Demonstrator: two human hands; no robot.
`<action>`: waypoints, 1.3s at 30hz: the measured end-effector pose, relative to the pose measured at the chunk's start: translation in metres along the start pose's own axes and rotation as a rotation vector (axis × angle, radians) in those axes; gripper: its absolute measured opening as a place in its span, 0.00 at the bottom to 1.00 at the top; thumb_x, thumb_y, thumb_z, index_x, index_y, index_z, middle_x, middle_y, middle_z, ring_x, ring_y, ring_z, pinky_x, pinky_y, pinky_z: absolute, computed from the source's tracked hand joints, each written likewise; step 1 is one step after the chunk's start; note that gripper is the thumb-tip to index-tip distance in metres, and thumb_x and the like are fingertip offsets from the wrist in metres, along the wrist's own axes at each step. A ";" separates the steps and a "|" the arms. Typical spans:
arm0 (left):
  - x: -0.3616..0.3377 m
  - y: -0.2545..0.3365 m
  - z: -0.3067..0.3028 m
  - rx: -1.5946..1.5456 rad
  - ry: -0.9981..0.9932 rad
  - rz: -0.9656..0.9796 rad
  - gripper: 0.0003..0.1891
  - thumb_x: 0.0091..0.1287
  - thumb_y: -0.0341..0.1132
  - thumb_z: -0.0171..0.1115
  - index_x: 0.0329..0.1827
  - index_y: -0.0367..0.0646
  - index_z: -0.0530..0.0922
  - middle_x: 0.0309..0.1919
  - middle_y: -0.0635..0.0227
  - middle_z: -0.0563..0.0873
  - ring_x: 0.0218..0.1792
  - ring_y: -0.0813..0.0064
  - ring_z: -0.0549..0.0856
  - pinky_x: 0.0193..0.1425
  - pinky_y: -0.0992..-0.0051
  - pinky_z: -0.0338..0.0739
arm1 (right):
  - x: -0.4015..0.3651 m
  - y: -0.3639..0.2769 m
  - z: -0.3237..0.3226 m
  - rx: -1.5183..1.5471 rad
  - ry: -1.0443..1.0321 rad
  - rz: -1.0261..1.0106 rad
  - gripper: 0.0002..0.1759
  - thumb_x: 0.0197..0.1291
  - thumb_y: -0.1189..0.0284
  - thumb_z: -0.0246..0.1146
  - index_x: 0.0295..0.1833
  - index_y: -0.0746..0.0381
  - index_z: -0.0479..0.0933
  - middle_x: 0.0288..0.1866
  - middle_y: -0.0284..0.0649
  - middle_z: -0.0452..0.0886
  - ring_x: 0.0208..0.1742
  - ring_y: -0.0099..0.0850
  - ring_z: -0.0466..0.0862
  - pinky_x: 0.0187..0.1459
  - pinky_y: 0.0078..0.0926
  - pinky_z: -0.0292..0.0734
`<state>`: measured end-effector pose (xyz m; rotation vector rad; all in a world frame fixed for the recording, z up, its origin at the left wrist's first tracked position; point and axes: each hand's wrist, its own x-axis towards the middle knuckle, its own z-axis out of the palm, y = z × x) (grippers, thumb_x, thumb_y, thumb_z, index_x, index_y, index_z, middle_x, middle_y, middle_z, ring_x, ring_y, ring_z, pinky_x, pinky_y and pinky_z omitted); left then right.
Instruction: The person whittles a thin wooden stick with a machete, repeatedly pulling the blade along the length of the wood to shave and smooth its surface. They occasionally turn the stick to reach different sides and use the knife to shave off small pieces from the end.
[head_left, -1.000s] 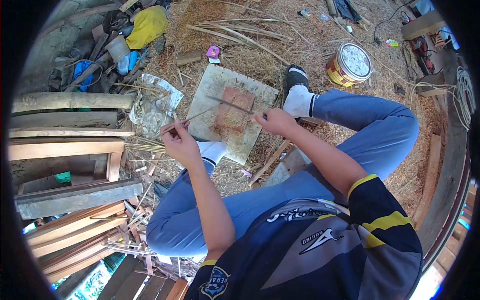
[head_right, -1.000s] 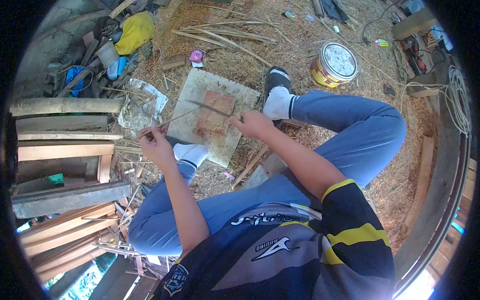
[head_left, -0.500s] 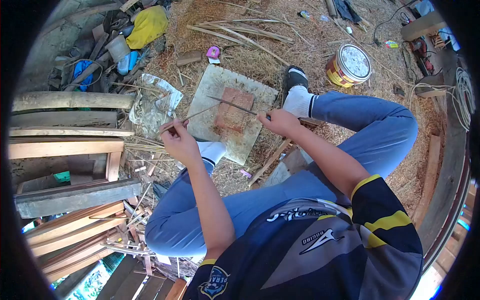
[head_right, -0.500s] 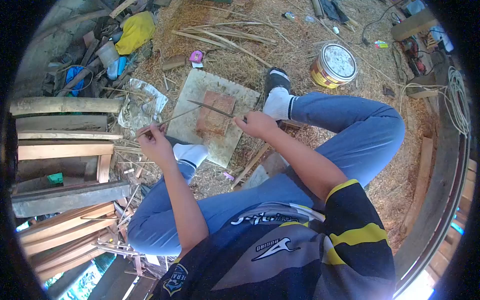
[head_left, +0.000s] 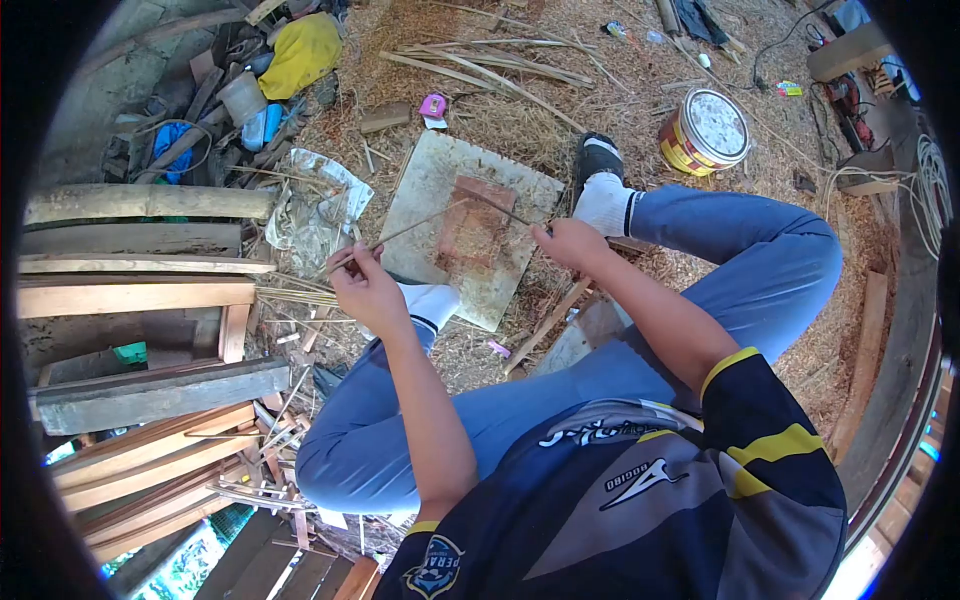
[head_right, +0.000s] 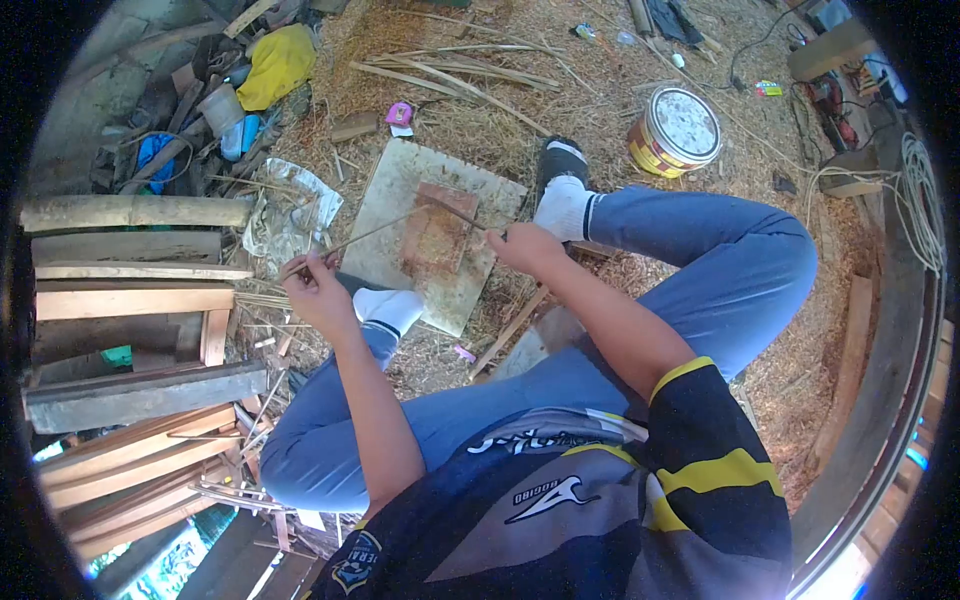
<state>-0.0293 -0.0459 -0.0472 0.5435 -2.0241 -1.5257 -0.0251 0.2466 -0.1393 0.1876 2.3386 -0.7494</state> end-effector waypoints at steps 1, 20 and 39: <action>0.000 0.002 0.003 0.034 -0.009 0.031 0.07 0.81 0.30 0.61 0.50 0.32 0.77 0.39 0.57 0.87 0.39 0.69 0.93 0.44 0.74 0.88 | -0.001 0.002 -0.002 -0.012 -0.004 0.002 0.42 0.74 0.36 0.49 0.50 0.67 0.88 0.48 0.59 0.90 0.54 0.56 0.89 0.59 0.53 0.82; -0.006 0.006 0.010 0.066 0.063 0.063 0.08 0.80 0.31 0.63 0.49 0.33 0.78 0.40 0.57 0.88 0.39 0.68 0.92 0.43 0.72 0.88 | -0.009 -0.005 -0.003 0.020 0.009 -0.043 0.41 0.74 0.35 0.50 0.47 0.64 0.89 0.47 0.59 0.90 0.53 0.57 0.89 0.56 0.53 0.83; -0.009 0.006 0.011 0.051 0.030 0.066 0.08 0.79 0.31 0.65 0.48 0.34 0.79 0.38 0.58 0.88 0.38 0.69 0.92 0.41 0.73 0.86 | 0.007 0.014 -0.002 0.016 -0.007 -0.009 0.42 0.73 0.36 0.50 0.49 0.66 0.88 0.48 0.59 0.90 0.54 0.57 0.89 0.58 0.53 0.82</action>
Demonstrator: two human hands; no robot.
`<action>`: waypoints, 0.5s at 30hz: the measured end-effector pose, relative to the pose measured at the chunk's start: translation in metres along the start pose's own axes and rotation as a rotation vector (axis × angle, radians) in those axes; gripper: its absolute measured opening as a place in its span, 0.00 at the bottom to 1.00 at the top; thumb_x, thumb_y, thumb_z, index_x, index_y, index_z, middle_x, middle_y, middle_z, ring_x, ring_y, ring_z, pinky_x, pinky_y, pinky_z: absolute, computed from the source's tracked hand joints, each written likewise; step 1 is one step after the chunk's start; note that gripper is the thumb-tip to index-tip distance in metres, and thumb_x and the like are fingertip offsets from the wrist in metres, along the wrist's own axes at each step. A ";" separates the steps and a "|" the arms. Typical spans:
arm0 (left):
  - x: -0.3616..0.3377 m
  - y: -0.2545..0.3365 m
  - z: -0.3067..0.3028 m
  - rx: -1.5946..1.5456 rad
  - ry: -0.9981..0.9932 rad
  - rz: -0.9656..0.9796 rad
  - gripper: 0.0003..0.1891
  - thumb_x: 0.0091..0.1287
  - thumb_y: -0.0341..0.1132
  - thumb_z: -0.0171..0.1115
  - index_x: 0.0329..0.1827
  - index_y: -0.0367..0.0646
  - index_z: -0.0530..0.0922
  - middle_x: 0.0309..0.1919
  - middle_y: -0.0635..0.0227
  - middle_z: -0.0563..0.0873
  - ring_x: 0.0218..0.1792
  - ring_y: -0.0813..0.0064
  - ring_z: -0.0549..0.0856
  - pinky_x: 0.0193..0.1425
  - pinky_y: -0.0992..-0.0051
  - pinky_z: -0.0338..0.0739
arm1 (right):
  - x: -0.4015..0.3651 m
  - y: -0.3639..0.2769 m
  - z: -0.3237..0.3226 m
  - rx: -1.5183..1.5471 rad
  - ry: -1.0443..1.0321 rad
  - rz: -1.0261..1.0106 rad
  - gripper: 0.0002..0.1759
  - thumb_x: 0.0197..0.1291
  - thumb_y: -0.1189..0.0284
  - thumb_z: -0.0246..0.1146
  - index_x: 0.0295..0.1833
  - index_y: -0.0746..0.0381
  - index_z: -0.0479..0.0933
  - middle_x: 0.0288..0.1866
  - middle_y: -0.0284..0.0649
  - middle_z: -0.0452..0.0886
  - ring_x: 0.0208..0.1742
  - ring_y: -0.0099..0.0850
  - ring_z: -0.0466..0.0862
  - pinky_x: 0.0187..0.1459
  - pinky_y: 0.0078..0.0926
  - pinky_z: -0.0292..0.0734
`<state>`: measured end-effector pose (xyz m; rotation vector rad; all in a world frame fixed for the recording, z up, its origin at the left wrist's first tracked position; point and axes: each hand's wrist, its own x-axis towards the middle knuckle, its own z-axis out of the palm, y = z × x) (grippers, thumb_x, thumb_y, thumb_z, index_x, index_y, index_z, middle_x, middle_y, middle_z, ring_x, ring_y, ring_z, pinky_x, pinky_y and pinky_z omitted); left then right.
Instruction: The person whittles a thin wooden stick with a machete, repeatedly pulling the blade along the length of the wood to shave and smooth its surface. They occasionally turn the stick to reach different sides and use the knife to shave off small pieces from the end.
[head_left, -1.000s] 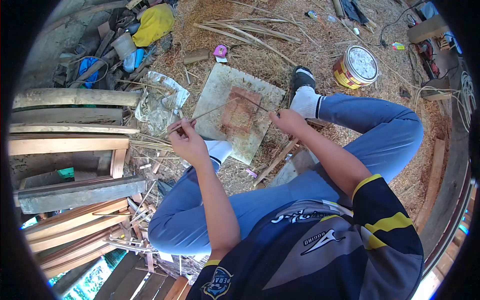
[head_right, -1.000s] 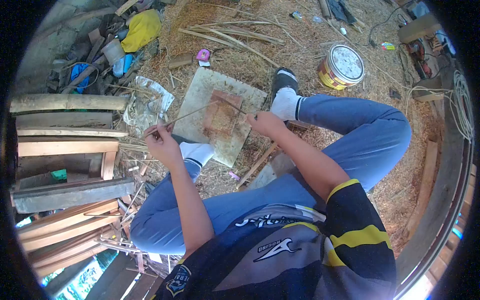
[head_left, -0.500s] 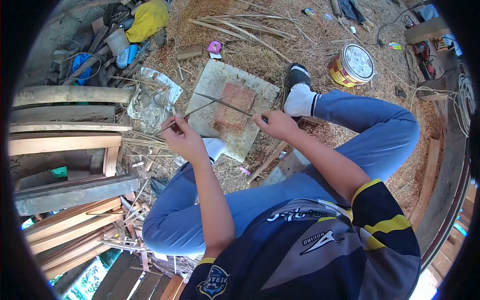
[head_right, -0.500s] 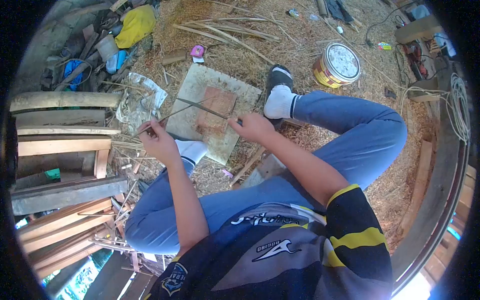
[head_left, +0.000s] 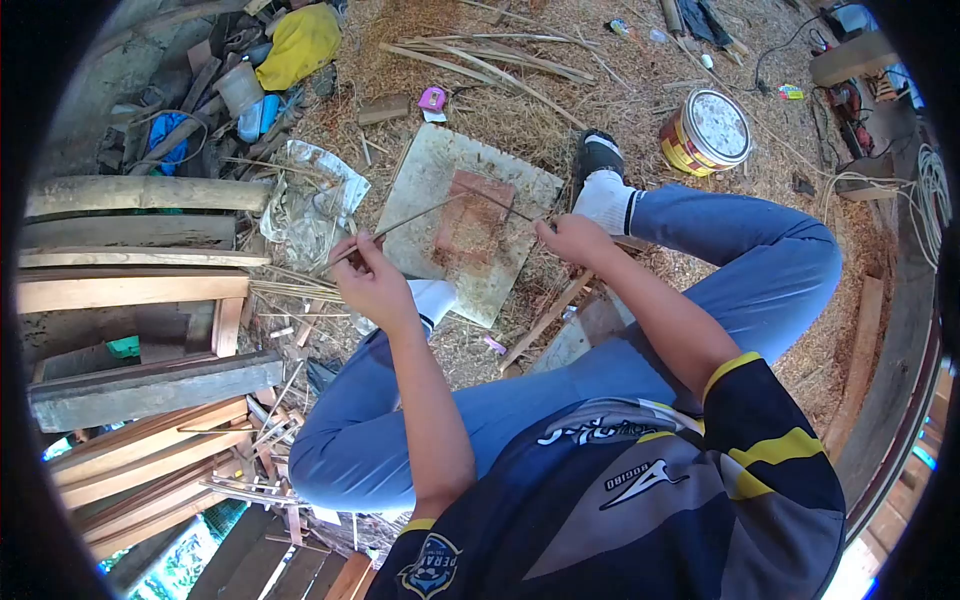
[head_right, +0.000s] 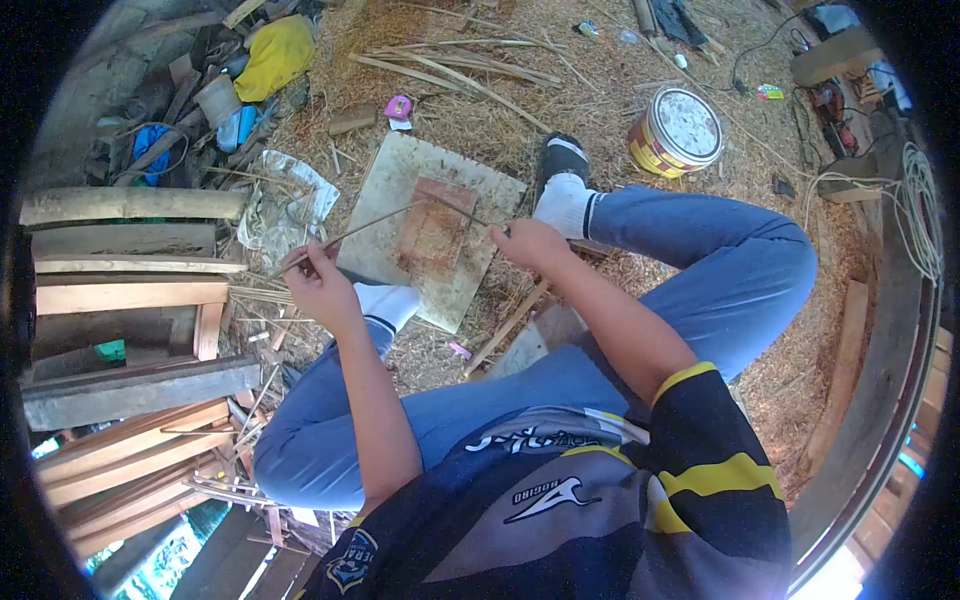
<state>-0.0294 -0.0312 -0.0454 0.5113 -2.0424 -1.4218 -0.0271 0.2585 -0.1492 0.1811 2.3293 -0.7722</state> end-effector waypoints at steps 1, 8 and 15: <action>0.001 0.001 0.003 0.016 0.000 0.033 0.08 0.79 0.31 0.65 0.48 0.34 0.79 0.38 0.58 0.88 0.38 0.69 0.92 0.41 0.73 0.86 | -0.013 -0.012 -0.005 0.013 0.006 -0.025 0.42 0.73 0.36 0.50 0.49 0.66 0.89 0.48 0.59 0.90 0.54 0.57 0.89 0.58 0.53 0.82; 0.000 0.005 -0.001 0.045 -0.019 0.042 0.08 0.80 0.31 0.64 0.49 0.33 0.79 0.37 0.58 0.88 0.38 0.70 0.92 0.42 0.73 0.85 | 0.003 0.004 -0.004 -0.028 -0.033 0.039 0.43 0.73 0.35 0.48 0.51 0.65 0.88 0.48 0.60 0.89 0.53 0.58 0.89 0.58 0.53 0.82; 0.001 0.005 0.000 0.079 -0.078 0.073 0.08 0.80 0.31 0.64 0.49 0.33 0.79 0.38 0.58 0.88 0.38 0.70 0.93 0.42 0.74 0.86 | -0.028 -0.022 -0.011 0.043 -0.045 -0.066 0.45 0.73 0.34 0.49 0.52 0.69 0.88 0.49 0.63 0.89 0.55 0.58 0.89 0.60 0.52 0.82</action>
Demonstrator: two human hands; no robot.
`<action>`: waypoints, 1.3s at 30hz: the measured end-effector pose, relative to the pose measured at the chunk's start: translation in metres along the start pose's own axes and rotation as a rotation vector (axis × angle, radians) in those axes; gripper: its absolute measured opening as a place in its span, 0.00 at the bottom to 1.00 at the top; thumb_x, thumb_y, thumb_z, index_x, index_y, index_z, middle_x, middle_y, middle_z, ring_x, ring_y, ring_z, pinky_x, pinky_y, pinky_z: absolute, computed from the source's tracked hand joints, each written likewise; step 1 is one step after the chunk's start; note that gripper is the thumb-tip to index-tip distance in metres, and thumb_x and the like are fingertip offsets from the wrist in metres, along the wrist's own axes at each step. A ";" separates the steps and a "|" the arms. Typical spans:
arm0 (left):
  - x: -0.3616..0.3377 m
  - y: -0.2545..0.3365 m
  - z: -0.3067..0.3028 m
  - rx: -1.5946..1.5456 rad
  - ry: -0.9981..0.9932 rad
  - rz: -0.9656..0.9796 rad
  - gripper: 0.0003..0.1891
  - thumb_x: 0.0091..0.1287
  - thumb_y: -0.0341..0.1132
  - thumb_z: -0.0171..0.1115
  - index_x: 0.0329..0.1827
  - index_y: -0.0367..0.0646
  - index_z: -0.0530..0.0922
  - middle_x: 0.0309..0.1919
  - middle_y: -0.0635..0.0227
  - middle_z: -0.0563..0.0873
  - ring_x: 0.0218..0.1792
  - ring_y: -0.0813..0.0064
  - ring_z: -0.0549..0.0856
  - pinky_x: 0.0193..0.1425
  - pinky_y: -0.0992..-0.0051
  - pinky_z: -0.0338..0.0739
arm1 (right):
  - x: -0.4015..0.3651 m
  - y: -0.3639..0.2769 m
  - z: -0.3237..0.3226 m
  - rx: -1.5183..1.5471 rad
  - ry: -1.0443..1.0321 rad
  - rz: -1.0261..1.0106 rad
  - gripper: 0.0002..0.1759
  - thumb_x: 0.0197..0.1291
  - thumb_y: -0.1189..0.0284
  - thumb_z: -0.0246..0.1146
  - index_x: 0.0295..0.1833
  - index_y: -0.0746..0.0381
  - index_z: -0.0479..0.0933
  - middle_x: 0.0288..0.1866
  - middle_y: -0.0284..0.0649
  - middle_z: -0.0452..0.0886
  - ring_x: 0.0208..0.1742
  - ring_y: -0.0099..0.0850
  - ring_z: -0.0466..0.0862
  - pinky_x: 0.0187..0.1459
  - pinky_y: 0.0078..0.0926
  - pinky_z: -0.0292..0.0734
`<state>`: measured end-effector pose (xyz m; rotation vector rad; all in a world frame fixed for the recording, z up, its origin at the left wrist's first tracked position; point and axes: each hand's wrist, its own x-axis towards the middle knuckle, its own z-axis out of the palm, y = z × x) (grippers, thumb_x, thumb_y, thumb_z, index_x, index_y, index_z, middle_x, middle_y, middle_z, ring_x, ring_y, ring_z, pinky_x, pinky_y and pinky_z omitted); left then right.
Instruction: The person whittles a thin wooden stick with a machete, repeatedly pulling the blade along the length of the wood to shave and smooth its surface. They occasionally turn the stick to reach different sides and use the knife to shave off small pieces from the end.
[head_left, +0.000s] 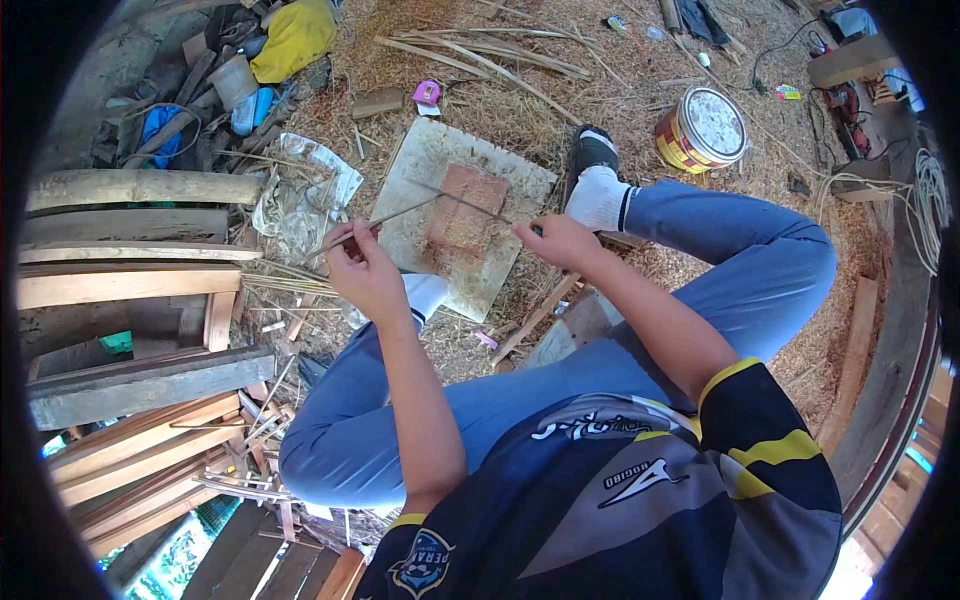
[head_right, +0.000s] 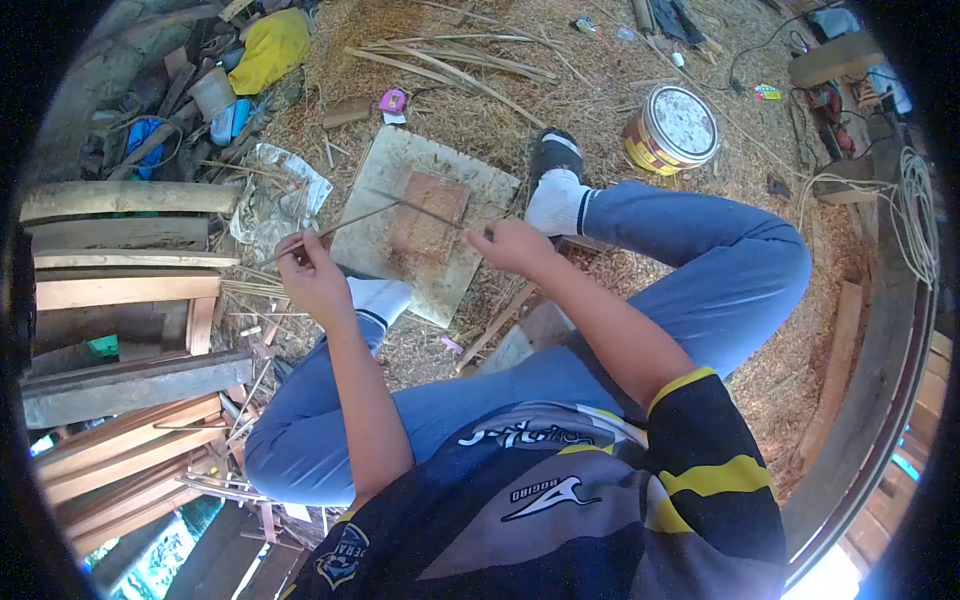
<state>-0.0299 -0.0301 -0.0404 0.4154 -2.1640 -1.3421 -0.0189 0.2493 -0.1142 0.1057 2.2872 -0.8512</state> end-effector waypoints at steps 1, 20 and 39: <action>0.000 0.001 -0.001 -0.043 -0.004 -0.037 0.08 0.80 0.31 0.64 0.49 0.33 0.79 0.38 0.58 0.88 0.38 0.70 0.93 0.42 0.74 0.87 | 0.017 0.019 0.009 0.010 0.008 0.047 0.45 0.73 0.34 0.49 0.51 0.69 0.88 0.48 0.63 0.89 0.55 0.58 0.89 0.59 0.52 0.82; -0.003 0.004 -0.002 -0.072 -0.041 -0.075 0.09 0.80 0.31 0.64 0.51 0.31 0.79 0.40 0.55 0.89 0.40 0.70 0.93 0.45 0.75 0.90 | 0.019 0.022 0.008 -0.024 0.005 0.058 0.45 0.74 0.36 0.48 0.49 0.71 0.88 0.51 0.62 0.89 0.57 0.58 0.88 0.62 0.52 0.80; -0.001 0.002 -0.004 -0.091 -0.038 -0.070 0.08 0.80 0.30 0.65 0.49 0.32 0.79 0.39 0.58 0.90 0.40 0.70 0.93 0.44 0.74 0.89 | -0.006 -0.008 0.004 -0.041 0.072 -0.030 0.40 0.74 0.36 0.51 0.46 0.64 0.89 0.43 0.58 0.90 0.51 0.57 0.89 0.55 0.53 0.83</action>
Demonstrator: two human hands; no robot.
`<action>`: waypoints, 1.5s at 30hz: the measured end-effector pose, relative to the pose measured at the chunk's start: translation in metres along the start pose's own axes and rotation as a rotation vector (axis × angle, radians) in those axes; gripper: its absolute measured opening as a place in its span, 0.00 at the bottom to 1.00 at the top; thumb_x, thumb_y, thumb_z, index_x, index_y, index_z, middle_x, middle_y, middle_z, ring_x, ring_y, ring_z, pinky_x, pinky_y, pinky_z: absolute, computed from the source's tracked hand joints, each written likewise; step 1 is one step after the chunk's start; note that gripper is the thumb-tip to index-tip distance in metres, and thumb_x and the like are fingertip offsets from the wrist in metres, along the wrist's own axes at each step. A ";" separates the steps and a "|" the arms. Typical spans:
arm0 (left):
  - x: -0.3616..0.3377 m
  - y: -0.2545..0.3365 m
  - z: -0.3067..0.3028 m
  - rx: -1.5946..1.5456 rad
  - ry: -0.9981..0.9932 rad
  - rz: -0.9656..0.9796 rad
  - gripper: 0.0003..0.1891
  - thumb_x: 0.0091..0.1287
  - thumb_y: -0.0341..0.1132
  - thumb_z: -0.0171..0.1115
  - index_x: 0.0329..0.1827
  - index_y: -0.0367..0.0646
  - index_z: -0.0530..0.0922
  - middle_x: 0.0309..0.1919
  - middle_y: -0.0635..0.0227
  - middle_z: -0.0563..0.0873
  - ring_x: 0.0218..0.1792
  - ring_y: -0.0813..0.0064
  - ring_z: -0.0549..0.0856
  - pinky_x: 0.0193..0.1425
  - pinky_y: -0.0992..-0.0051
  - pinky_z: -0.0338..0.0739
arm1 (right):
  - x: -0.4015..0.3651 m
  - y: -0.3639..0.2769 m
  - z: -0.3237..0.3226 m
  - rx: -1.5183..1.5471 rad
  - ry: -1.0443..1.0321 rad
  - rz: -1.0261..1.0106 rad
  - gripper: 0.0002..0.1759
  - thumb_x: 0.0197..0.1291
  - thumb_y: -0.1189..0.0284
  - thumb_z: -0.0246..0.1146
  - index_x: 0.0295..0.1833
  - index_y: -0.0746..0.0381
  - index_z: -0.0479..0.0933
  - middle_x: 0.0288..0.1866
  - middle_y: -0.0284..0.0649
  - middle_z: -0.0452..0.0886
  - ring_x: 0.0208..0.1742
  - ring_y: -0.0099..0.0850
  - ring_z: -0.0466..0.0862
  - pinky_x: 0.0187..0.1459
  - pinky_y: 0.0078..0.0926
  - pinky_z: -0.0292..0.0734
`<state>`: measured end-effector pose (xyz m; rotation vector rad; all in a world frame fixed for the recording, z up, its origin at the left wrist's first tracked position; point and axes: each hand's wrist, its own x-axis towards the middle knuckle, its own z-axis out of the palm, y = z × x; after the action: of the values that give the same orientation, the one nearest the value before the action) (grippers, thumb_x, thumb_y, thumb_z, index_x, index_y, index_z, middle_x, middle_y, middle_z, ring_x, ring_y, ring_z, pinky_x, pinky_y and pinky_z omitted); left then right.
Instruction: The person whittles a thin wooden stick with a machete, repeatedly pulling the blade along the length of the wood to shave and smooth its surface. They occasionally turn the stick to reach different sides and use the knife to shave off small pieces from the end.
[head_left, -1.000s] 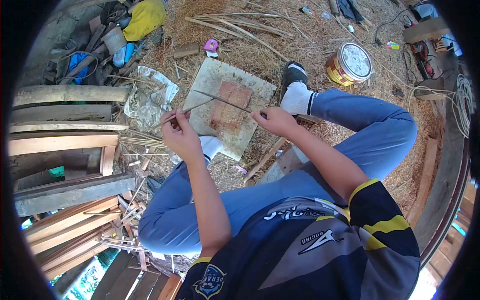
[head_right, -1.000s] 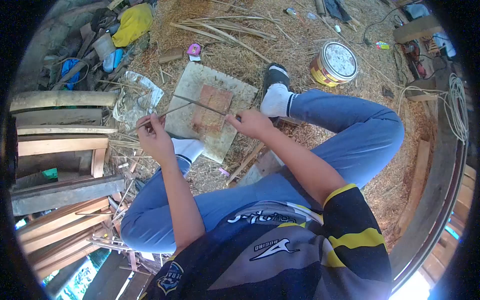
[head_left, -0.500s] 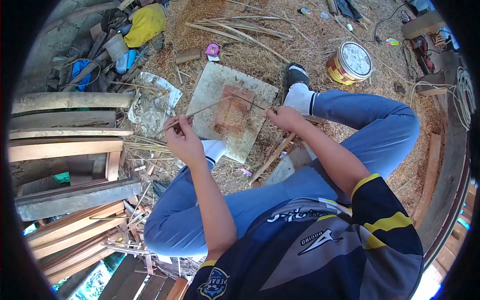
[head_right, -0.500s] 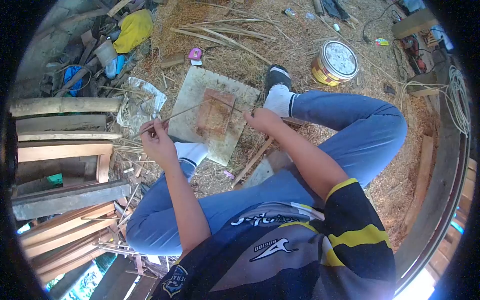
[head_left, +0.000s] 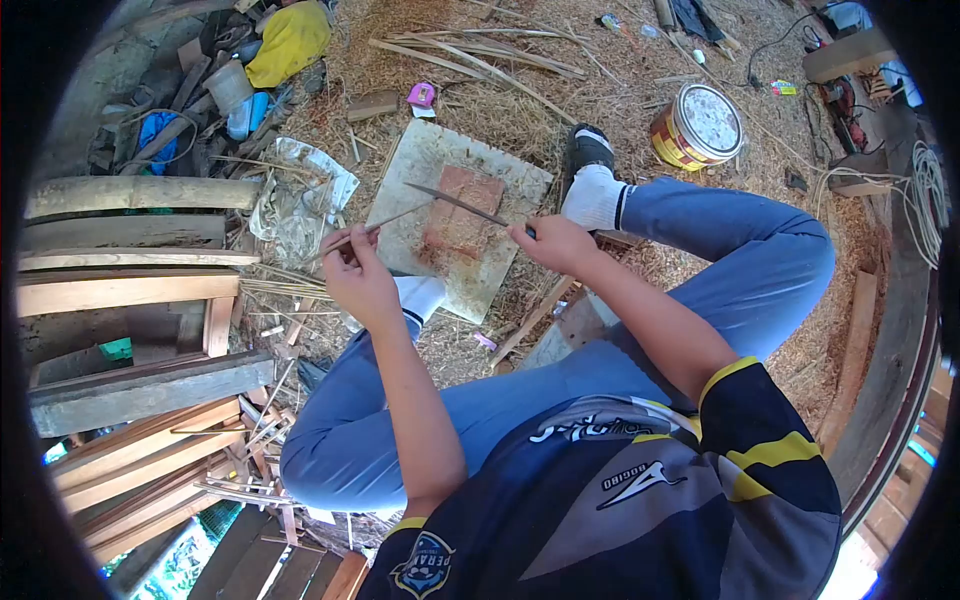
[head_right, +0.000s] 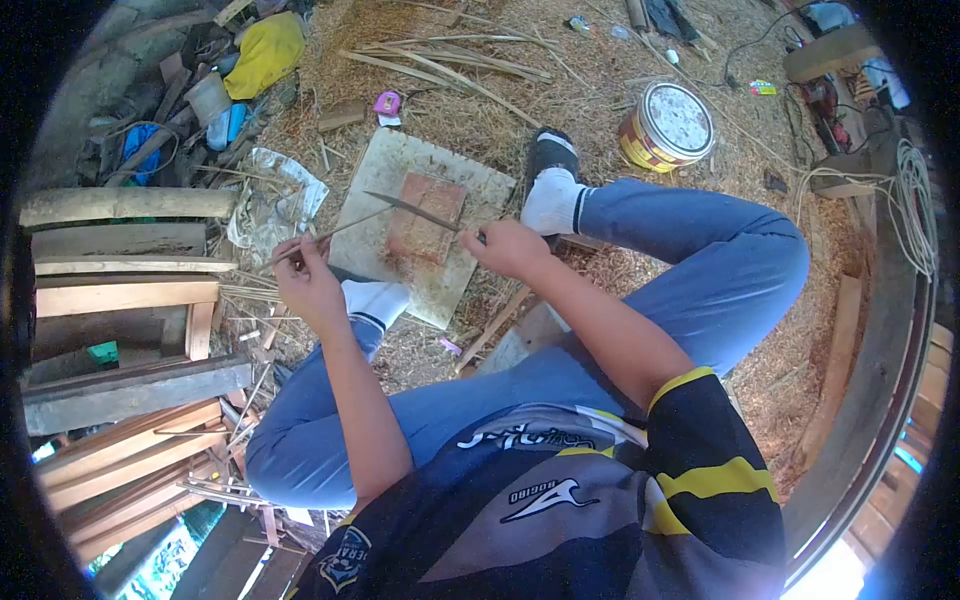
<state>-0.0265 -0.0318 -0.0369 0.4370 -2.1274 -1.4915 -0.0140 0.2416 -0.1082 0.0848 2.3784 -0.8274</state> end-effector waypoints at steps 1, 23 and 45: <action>0.000 0.002 0.002 0.012 -0.002 0.005 0.08 0.80 0.30 0.65 0.49 0.32 0.79 0.39 0.58 0.89 0.40 0.70 0.93 0.44 0.74 0.89 | -0.002 -0.001 -0.003 -0.006 0.001 -0.022 0.41 0.73 0.36 0.51 0.46 0.65 0.89 0.43 0.59 0.90 0.50 0.57 0.89 0.55 0.53 0.83; -0.008 0.006 0.005 0.072 -0.014 0.052 0.07 0.78 0.28 0.66 0.46 0.31 0.80 0.37 0.58 0.89 0.38 0.71 0.93 0.45 0.73 0.89 | 0.007 0.017 0.005 -0.008 -0.056 0.022 0.43 0.74 0.36 0.49 0.56 0.68 0.86 0.54 0.59 0.89 0.57 0.57 0.89 0.61 0.53 0.81; 0.027 0.241 -0.092 -0.860 0.093 0.071 0.05 0.82 0.32 0.62 0.52 0.40 0.77 0.42 0.60 0.89 0.46 0.64 0.94 0.56 0.65 0.94 | -0.111 -0.092 -0.236 1.030 0.329 -0.203 0.22 0.72 0.53 0.69 0.33 0.57 0.74 0.22 0.30 0.74 0.17 0.24 0.72 0.20 0.30 0.68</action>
<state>0.0094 -0.0338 0.2205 0.1012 -1.2321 -2.0917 -0.0723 0.3196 0.1508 0.4180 1.9928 -2.1925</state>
